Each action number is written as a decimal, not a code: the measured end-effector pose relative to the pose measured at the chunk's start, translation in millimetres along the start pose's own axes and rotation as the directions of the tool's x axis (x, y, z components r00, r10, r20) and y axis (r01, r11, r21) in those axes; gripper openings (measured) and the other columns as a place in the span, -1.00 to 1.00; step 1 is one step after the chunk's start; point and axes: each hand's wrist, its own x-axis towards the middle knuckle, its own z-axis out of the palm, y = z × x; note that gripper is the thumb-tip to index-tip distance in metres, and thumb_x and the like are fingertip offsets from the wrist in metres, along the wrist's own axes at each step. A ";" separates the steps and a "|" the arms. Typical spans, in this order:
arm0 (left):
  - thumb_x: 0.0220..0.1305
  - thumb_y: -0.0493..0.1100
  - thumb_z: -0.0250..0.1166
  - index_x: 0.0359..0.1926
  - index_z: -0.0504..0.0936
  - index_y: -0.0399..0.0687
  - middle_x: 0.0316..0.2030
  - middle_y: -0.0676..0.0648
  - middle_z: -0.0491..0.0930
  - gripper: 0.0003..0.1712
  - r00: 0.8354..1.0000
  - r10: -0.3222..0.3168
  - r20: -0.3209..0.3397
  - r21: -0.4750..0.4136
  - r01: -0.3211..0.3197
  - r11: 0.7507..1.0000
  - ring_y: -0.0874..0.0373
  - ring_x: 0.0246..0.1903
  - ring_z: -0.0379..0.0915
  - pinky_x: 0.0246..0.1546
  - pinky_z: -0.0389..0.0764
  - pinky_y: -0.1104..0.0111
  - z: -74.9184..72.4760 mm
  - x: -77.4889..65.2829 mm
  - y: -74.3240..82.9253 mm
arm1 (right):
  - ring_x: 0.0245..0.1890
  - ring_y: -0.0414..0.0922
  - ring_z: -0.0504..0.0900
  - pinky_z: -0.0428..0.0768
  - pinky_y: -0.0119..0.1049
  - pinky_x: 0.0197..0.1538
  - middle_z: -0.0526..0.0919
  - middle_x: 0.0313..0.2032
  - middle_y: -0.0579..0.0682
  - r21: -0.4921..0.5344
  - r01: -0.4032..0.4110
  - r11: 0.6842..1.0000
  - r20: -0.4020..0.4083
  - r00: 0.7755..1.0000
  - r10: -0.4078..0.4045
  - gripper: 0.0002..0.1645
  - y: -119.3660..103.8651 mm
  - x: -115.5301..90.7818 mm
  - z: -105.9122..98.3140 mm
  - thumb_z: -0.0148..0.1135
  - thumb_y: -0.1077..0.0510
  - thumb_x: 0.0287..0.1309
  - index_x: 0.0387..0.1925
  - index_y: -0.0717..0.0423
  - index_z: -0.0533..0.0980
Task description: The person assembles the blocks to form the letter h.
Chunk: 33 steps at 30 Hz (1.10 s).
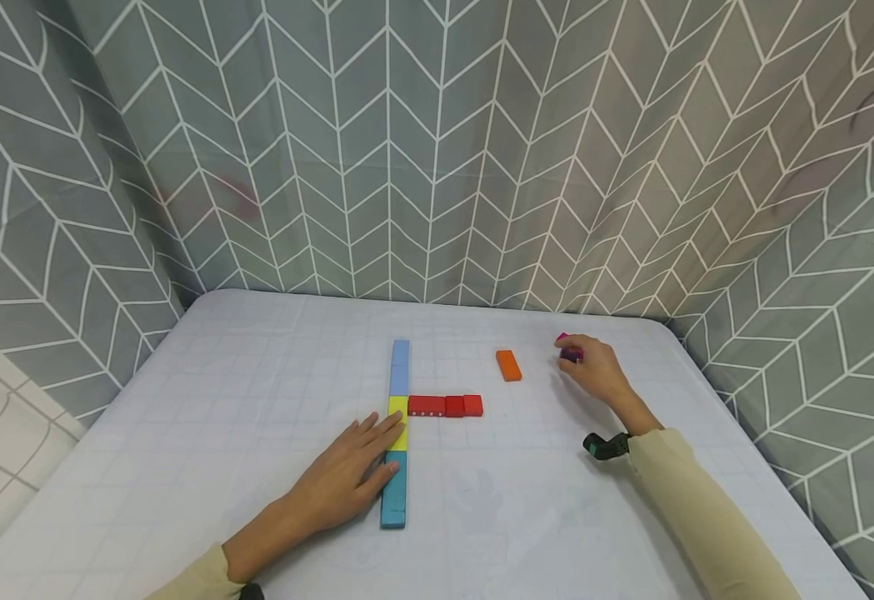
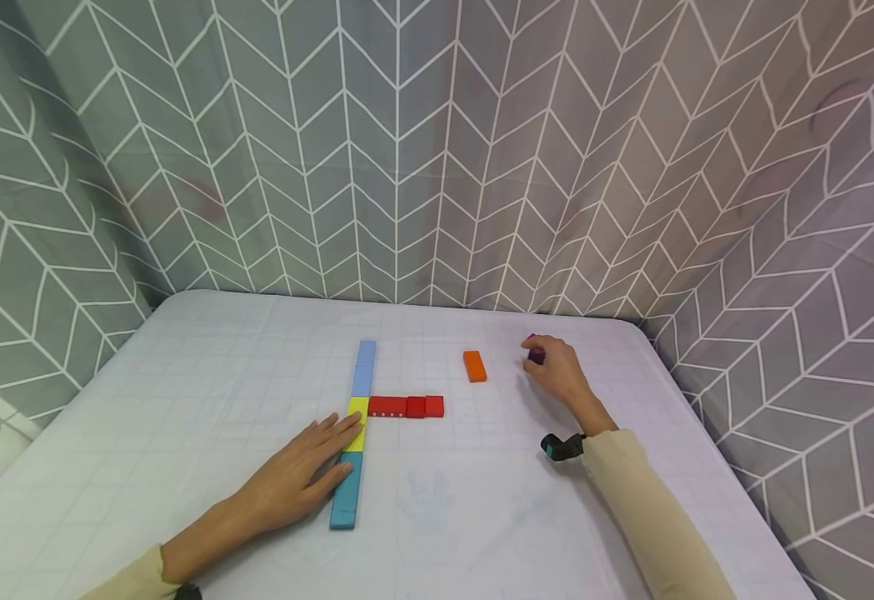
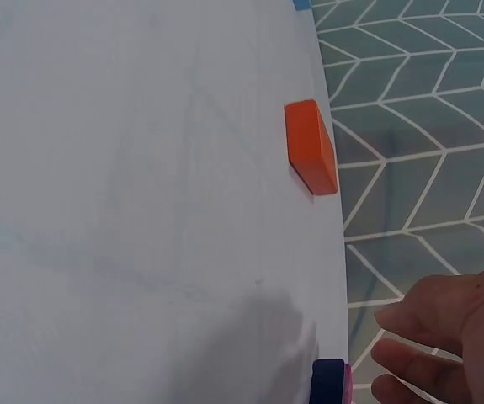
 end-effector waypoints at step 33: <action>0.57 0.12 0.15 0.59 0.29 -0.03 0.57 0.06 0.19 -0.29 1.000 -0.020 0.011 0.008 0.020 1.000 -0.06 0.56 -0.01 0.52 0.02 -0.02 -0.7 -0.1 1.7 | -0.02 0.29 0.60 0.53 0.24 0.17 0.66 -0.03 0.39 -0.068 -0.073 0.995 0.080 0.994 0.079 -0.65 21.1 8.2 0.3 0.39 0.38 0.19 0.01 0.45 0.62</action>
